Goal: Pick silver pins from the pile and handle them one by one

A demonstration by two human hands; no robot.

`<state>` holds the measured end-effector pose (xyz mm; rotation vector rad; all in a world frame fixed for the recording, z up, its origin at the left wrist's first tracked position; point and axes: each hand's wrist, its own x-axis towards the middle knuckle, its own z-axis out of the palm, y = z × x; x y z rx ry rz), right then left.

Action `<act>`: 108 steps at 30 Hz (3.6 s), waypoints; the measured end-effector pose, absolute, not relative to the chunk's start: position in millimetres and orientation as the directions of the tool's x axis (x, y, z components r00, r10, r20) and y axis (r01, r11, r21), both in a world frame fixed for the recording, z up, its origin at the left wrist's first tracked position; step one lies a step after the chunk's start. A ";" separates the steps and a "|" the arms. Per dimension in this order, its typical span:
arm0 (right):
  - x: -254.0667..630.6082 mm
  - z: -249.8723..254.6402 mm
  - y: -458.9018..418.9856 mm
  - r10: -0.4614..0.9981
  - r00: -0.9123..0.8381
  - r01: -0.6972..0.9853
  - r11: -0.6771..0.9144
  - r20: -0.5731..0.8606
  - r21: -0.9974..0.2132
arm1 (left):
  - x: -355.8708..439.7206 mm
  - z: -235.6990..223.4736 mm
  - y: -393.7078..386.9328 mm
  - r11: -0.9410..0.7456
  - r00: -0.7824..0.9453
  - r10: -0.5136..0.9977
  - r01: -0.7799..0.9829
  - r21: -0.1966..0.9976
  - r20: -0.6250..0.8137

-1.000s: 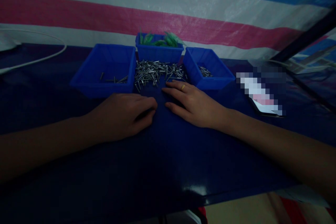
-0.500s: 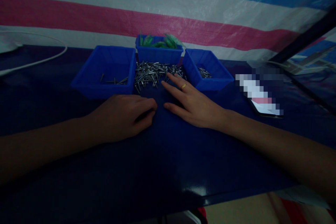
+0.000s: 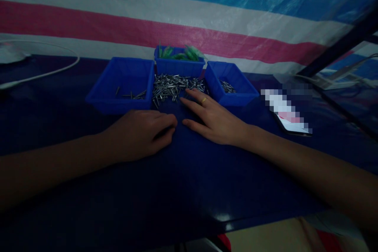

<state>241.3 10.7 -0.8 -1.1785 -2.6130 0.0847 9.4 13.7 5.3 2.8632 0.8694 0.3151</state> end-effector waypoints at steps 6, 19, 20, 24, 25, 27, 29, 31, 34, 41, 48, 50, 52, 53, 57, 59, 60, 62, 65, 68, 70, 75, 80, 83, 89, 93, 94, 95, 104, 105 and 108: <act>242.0 -1.8 12.7 0.724 -0.660 0.707 0.689 0.201 -0.157 | 10.1 5.5 14.0 -0.823 0.811 0.564 0.537 0.185 0.155; 243.4 2.8 6.3 0.565 -0.723 0.571 0.812 0.397 -0.117 | 10.1 5.7 13.1 -0.832 0.819 0.550 0.524 0.181 0.160; 243.7 3.3 6.3 0.546 -0.735 0.555 0.825 0.402 -0.105 | 9.9 5.5 13.1 -0.831 0.818 0.552 0.526 0.181 0.159; 244.4 3.8 7.1 0.446 -0.793 0.468 0.882 0.414 -0.054 | 9.3 5.0 13.0 -0.824 0.810 0.564 0.539 0.177 0.158; 244.3 3.8 7.2 0.428 -0.805 0.452 0.891 0.411 -0.042 | 9.3 5.2 12.9 -0.818 0.805 0.573 0.548 0.177 0.154; 243.8 3.8 7.2 0.400 -0.823 0.430 0.902 0.404 -0.018 | 9.5 5.7 12.6 -0.803 0.791 0.593 0.569 0.179 0.147; 243.0 4.1 6.9 0.372 -0.839 0.408 0.913 0.398 0.006 | 9.8 6.0 12.4 -0.795 0.782 0.604 0.579 0.182 0.152; 242.4 4.5 6.4 0.344 -0.853 0.383 0.923 0.391 0.023 | 10.1 5.6 12.5 -0.801 0.785 0.597 0.572 0.179 0.164; 242.7 5.0 6.1 0.305 -0.868 0.348 0.937 0.392 0.041 | 10.6 5.0 12.9 -0.823 0.806 0.567 0.543 0.169 0.171; 244.2 5.6 6.3 0.240 -0.874 0.289 0.956 0.422 0.057 | 11.0 8.3 12.6 -0.826 0.816 0.560 0.533 0.185 0.146; 243.7 7.7 4.8 0.255 -0.899 0.292 0.955 0.357 0.054 | 9.5 6.9 13.8 -0.842 0.830 0.535 0.505 0.190 0.161; 243.7 7.2 4.7 0.236 -0.898 0.276 0.960 0.372 0.057 | 9.3 6.1 14.0 -0.846 0.832 0.528 0.499 0.188 0.169; 243.8 6.5 4.8 0.207 -0.894 0.253 0.965 0.398 0.066 | 9.4 5.7 13.8 -0.846 0.830 0.530 0.503 0.180 0.175; 243.9 6.2 4.9 0.193 -0.892 0.241 0.968 0.408 0.070 | 9.5 5.6 13.5 -0.843 0.826 0.534 0.508 0.175 0.179; 244.1 5.7 5.1 0.170 -0.888 0.220 0.973 0.426 0.070 | 9.7 5.5 12.6 -0.832 0.809 0.554 0.532 0.159 0.197; 244.2 5.6 4.9 0.165 -0.887 0.215 0.974 0.432 0.070 | 9.2 4.8 12.8 -0.835 0.808 0.550 0.529 0.151 0.213; 244.2 5.5 4.8 0.162 -0.886 0.213 0.974 0.434 0.071 | 8.8 4.2 13.1 -0.840 0.811 0.543 0.522 0.148 0.219; 244.0 5.2 4.7 0.163 -0.887 0.214 0.974 0.433 0.071 | 8.2 3.1 14.0 -0.846 0.817 0.533 0.513 0.146 0.217; 243.7 5.0 5.1 0.174 -0.888 0.222 0.973 0.426 0.066 | 7.9 2.3 14.7 -0.848 0.823 0.529 0.508 0.150 0.209; 243.8 5.5 5.6 0.174 -0.888 0.224 0.972 0.426 0.068 | 8.1 3.1 13.9 -0.850 0.821 0.527 0.506 0.149 0.218; 244.2 6.0 5.7 0.174 -0.887 0.224 0.972 0.427 0.070 | 8.2 4.1 13.0 -0.847 0.818 0.532 0.510 0.150 0.220; 244.8 6.4 5.0 0.188 -0.891 0.238 0.969 0.414 0.072 | 7.9 5.4 11.8 -0.832 0.802 0.555 0.533 0.154 0.222; 244.5 6.7 3.9 0.179 -0.888 0.233 0.969 0.424 0.080 | 7.5 3.8 12.4 -0.828 0.798 0.560 0.544 0.136 0.222; 244.5 6.9 3.9 0.190 -0.892 0.243 0.967 0.410 0.081 | 7.8 2.6 12.8 -0.824 0.797 0.566 0.549 0.138 0.211; 244.6 6.0 4.5 0.205 -0.893 0.250 0.966 0.401 0.062 | 8.9 2.4 13.9 -0.825 0.800 0.565 0.549 0.137 0.202; 244.4 5.8 4.0 0.227 -0.896 0.264 0.963 0.382 0.048 | 9.8 4.9 13.3 -0.825 0.803 0.566 0.546 0.148 0.189; 244.2 5.9 3.9 0.230 -0.898 0.267 0.962 0.375 0.050 | 10.0 5.5 13.1 -0.822 0.802 0.569 0.550 0.149 0.182; 244.1 6.0 3.9 0.234 -0.899 0.271 0.961 0.369 0.051 | 10.1 5.9 12.9 -0.820 0.801 0.572 0.552 0.150 0.176; 243.9 6.3 3.9 0.234 -0.899 0.269 0.962 0.370 0.047 | 9.6 7.2 12.0 -0.822 0.804 0.568 0.546 0.161 0.173; 244.0 6.3 3.8 0.238 -0.899 0.273 0.961 0.369 0.045 | 9.8 7.1 12.0 -0.822 0.805 0.568 0.546 0.161 0.172; 244.7 6.3 3.7 0.246 -0.899 0.277 0.960 0.362 0.036 | 10.5 6.7 12.3 -0.823 0.806 0.567 0.546 0.157 0.170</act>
